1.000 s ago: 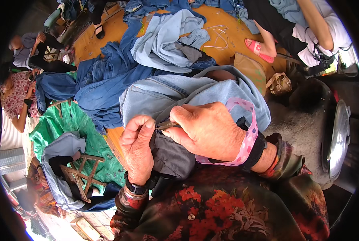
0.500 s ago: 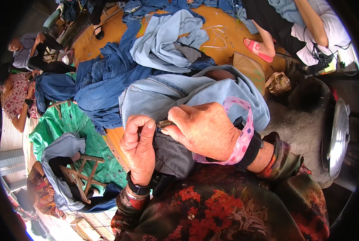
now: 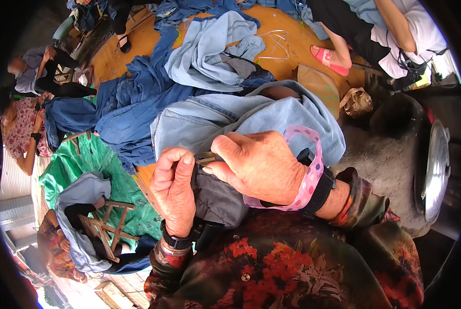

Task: Using a seam ripper or small scissors to remove threads or tags from denim garments in an outdoor workshop setting.

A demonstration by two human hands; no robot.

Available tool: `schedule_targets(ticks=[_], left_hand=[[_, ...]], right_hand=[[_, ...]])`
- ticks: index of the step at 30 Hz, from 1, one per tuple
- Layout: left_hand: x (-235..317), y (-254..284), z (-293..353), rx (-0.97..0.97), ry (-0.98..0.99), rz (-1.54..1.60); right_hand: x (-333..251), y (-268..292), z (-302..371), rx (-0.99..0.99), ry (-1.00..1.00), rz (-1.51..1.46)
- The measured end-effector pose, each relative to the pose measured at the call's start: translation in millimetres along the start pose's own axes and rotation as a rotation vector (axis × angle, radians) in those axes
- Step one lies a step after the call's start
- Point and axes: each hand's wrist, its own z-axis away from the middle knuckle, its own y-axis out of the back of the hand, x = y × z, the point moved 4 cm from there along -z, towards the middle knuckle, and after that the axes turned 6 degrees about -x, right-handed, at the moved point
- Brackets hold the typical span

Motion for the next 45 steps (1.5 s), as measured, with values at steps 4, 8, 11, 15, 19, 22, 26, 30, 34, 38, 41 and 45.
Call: schedule_targets(ticks=[4, 8, 11, 15, 19, 22, 26, 30, 34, 38, 41, 45], left_hand=[[-0.7, 0.8, 0.4, 0.005, -0.001, 0.009], [-4.6, 3.7, 3.4, 0.056, 0.079, 0.061], [-4.5, 8.1, 3.5, 0.071, 0.103, 0.245], [5.5, 18.9, -1.4, 0.058, 0.148, 0.397], [12.5, 25.9, -1.4, 0.024, 0.205, 0.489], [15.8, 29.8, -0.5, 0.007, 0.211, 0.448], [29.3, 31.1, -1.0, -0.069, 0.229, 0.111], [35.2, 28.8, 4.5, -0.154, 0.317, -0.067], [32.1, 24.3, 9.2, -0.313, 0.368, -0.134], [28.0, 15.0, 8.9, -0.361, 0.347, -0.262], [25.0, 5.1, 9.2, -0.397, 0.362, -0.38], [9.3, 5.2, 14.3, -0.318, 0.316, -0.361]], right_hand=[[-1.3, 0.1, -0.9, 0.015, 0.037, 0.039], [1.6, -1.0, -0.6, 0.062, 0.065, 0.009], [10.8, 3.7, 3.6, 0.131, -0.072, -0.218], [19.3, -2.6, 16.8, -0.067, -0.228, -0.512], [15.5, -5.5, 23.3, -0.091, -0.192, -0.548], [16.5, -13.2, 29.6, -0.194, -0.29, -0.643], [6.9, -15.3, 32.4, -0.134, -0.175, -0.662], [-9.2, -12.4, 35.0, -0.208, -0.073, -0.59], [-24.2, -13.8, 37.2, -0.18, 0.165, -0.5], [-34.2, -21.0, 37.2, -0.218, 0.244, -0.507], [-37.8, -27.9, 37.1, -0.241, 0.308, -0.53], [-37.1, -27.7, 35.9, -0.297, 0.298, -0.626]])
